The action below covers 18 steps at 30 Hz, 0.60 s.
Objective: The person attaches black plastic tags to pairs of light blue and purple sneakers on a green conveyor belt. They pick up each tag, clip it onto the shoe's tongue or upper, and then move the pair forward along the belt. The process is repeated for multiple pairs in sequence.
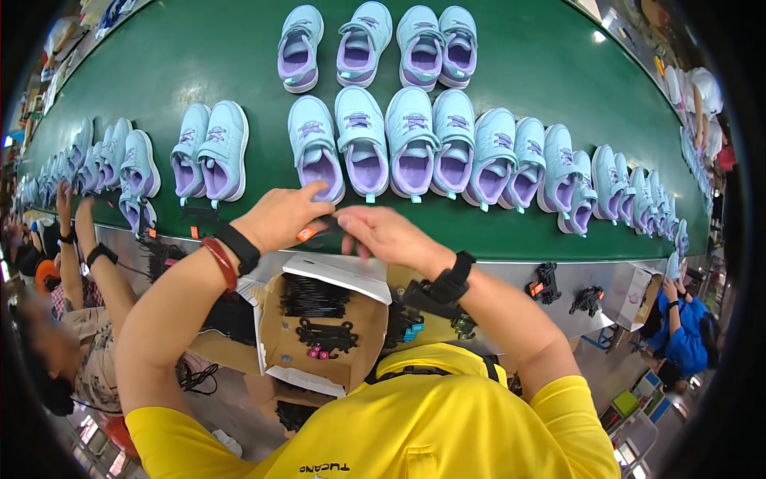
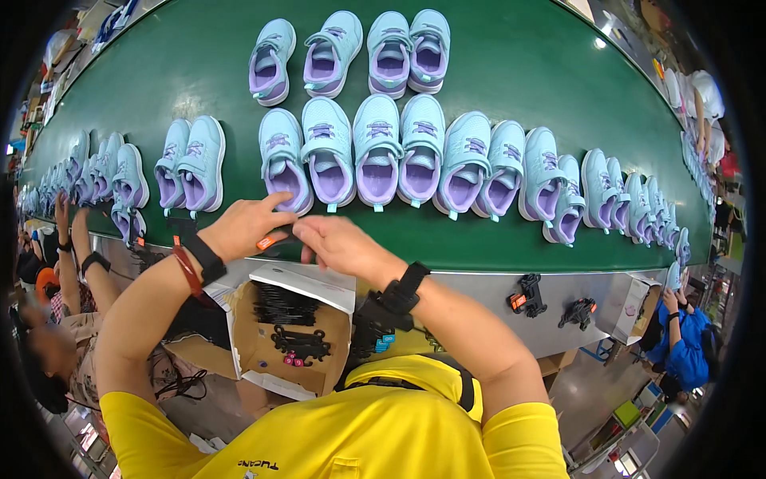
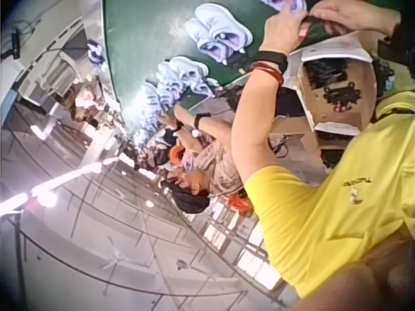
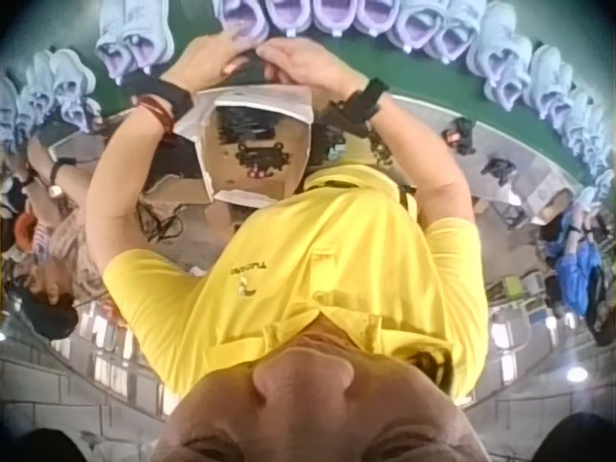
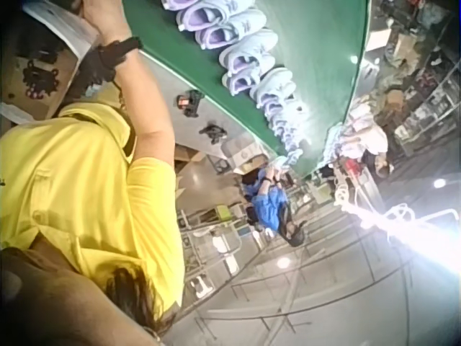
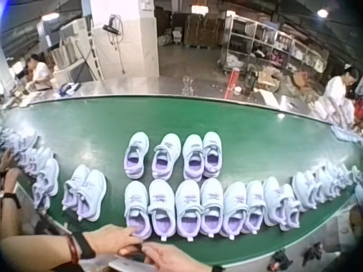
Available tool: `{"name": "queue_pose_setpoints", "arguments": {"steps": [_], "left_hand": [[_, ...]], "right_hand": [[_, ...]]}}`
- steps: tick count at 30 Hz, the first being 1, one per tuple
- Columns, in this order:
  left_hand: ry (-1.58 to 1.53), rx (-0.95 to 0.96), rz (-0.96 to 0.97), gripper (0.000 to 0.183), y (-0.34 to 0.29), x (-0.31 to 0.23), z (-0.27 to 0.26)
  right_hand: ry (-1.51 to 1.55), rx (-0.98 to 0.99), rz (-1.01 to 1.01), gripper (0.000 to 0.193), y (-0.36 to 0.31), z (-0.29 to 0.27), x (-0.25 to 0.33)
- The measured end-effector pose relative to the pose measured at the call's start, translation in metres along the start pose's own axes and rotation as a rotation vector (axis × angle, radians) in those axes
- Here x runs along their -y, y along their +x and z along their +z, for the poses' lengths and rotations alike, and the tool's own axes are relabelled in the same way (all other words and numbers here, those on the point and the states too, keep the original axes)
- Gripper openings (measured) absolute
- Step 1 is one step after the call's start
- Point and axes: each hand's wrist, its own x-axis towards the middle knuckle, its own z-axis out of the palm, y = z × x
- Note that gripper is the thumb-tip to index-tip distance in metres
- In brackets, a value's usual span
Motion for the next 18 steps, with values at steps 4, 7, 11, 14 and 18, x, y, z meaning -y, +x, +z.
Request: {"name": "queue_pose_setpoints", "arguments": {"steps": [4,7,11,14,18], "left_hand": [[-0.032,0.058,-0.165,0.031,-0.003,-0.007,0.002],[-0.077,0.08,-0.227,0.026,-0.007,-0.013,-0.002],[-0.169,-0.045,-0.295,0.027,-0.014,-0.007,0.017],[-0.189,-0.03,-0.339,0.025,-0.01,-0.01,0.016],[-0.192,-0.02,-0.364,0.026,-0.013,-0.014,0.017]], "right_hand": [[-1.09,-0.447,-0.696,0.014,0.009,-0.049,-0.011],[-1.388,-0.328,-0.622,0.014,0.022,-0.058,-0.031],[-1.394,-0.22,-0.678,0.02,0.032,-0.055,-0.02],[-1.415,-0.23,-0.74,0.022,0.035,-0.05,-0.015],[-1.43,-0.199,-0.766,0.017,0.041,-0.045,-0.016]]}}
